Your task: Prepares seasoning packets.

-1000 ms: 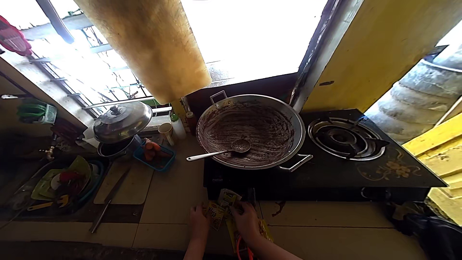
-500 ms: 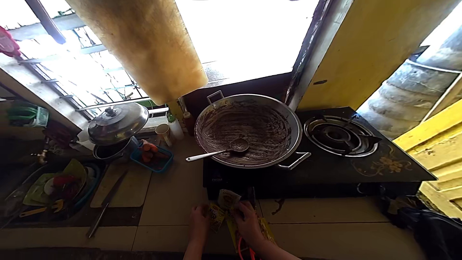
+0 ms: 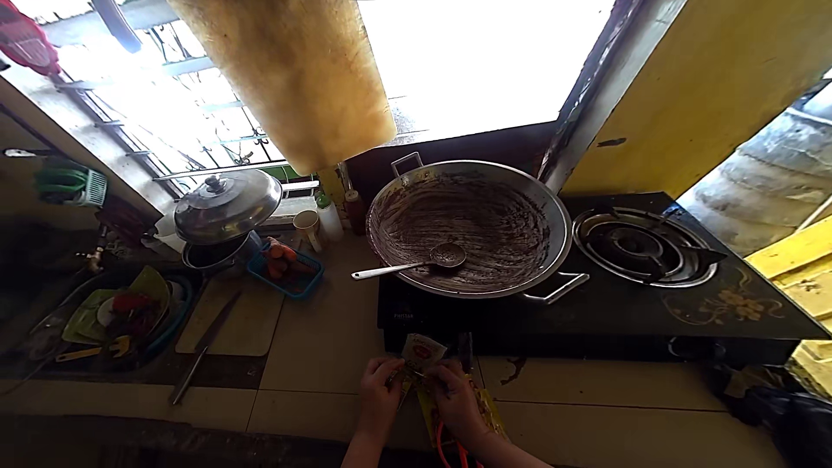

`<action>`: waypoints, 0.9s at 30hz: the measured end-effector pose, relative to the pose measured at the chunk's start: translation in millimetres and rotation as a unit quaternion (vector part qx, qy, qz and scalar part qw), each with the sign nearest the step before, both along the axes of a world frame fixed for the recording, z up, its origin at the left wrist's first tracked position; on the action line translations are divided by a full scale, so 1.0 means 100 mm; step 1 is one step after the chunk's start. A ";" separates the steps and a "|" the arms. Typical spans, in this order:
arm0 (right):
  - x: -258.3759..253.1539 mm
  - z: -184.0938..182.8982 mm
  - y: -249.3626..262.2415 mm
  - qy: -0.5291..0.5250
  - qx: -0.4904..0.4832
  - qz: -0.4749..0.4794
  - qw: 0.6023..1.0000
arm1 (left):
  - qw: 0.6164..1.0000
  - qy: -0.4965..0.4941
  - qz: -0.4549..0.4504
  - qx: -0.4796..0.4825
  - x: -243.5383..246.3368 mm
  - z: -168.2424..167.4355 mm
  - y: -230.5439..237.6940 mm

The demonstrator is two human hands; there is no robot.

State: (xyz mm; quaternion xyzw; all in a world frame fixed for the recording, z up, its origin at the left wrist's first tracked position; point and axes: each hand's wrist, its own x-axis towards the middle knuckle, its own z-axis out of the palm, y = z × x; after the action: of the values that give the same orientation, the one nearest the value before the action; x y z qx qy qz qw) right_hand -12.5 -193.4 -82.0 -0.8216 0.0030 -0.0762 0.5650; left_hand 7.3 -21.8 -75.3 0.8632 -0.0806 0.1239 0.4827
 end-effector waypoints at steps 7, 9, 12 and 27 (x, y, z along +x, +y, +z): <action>-0.01 -0.02 0.00 -0.017 -0.012 -0.009 1.000 | 0.999 0.005 -0.026 -0.023 0.02 -0.02 -0.01; -0.01 -0.03 0.01 -0.021 -0.019 -0.033 0.999 | 1.000 0.004 -0.006 -0.004 0.02 -0.04 -0.01; -0.02 -0.02 0.04 -0.020 -0.063 -0.079 0.995 | 0.991 0.068 0.073 0.089 0.03 0.01 0.03; 0.12 0.07 -0.02 0.124 -0.046 -0.074 0.988 | 0.906 0.314 0.030 0.283 0.35 0.07 0.06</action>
State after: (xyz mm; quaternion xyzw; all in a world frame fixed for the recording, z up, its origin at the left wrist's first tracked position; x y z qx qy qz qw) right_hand -0.4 -195.4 -75.1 -0.8473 0.1303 -0.0152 0.5147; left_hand 42.0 -16.0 -67.8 0.9598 0.0697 -0.1668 0.2146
